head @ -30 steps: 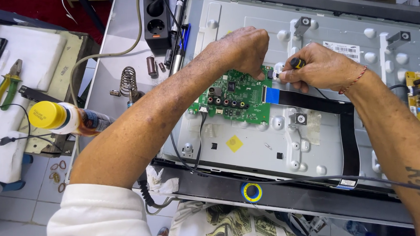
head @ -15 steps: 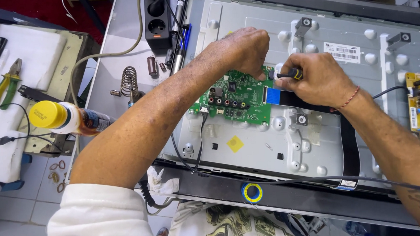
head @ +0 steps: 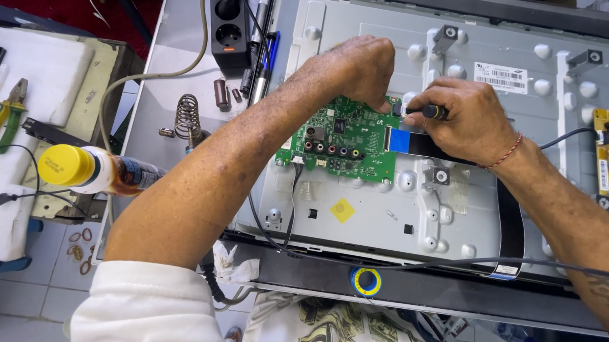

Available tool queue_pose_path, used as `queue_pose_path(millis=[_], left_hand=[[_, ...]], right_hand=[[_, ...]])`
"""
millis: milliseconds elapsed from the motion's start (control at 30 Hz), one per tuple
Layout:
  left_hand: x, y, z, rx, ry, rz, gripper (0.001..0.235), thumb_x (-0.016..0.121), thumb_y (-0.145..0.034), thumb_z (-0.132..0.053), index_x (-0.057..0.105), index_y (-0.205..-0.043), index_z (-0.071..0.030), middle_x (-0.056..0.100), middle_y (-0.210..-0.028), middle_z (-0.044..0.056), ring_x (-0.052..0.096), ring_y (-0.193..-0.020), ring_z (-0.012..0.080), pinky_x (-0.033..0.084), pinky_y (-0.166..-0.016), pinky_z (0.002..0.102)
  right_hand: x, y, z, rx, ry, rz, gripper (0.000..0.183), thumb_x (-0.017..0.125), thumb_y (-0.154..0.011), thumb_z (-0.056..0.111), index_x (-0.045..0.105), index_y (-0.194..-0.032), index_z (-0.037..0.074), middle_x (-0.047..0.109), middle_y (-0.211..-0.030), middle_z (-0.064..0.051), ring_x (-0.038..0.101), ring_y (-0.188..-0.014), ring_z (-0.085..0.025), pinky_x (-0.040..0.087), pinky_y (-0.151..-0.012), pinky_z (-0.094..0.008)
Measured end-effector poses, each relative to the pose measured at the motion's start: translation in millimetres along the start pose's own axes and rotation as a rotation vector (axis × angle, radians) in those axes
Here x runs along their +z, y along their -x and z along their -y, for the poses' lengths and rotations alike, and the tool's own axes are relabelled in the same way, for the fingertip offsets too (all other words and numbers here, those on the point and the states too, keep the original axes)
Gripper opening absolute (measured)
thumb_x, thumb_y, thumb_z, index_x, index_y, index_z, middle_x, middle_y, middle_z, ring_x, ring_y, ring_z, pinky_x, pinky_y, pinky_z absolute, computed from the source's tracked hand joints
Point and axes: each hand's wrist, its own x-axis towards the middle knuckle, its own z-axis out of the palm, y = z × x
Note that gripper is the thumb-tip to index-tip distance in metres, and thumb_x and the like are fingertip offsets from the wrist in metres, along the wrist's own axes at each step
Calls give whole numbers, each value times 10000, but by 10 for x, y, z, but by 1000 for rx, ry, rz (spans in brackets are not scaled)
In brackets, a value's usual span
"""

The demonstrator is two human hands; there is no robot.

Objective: The person uses a screwdriver to remove screws from a circuit board inside a disassembled television. They then lift the board out, place it aside, and proceed to unscrew and remove another circuit board from the device's chassis.

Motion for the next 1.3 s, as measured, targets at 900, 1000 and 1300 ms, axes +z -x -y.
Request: queue_pose_path(millis=[900,1000,1300], left_hand=[[116,-144,22,61,-74,-57,455,904,-740,-465,645,-764,-92,609,-736,-1,588,-757,188,543,-647,349],[72,-83,-5,50,-52,-52,469,887,-761,-465,619,-714,-83,590,-703,-11,584,-721,170,550,-665,326],[-1,22,-91,8,-103,38,362,794,-839,-416,687,-928,-82,642,-927,-3,606,-919,175,543,-868,323]], right_hand=[[126,2,-67,-111,-36,-112,185,900,-808,66,721,-853,57,694,-810,-47,637,-679,-187,494,-590,-297],[103,4,-59,-135,-60,-137,210,899,-813,54,701,-886,45,673,-796,-58,622,-671,-196,484,-593,-308],[-149,-92,39,-95,26,47,188,806,-874,184,759,-1025,81,706,-910,-64,670,-785,-226,543,-716,-351]])
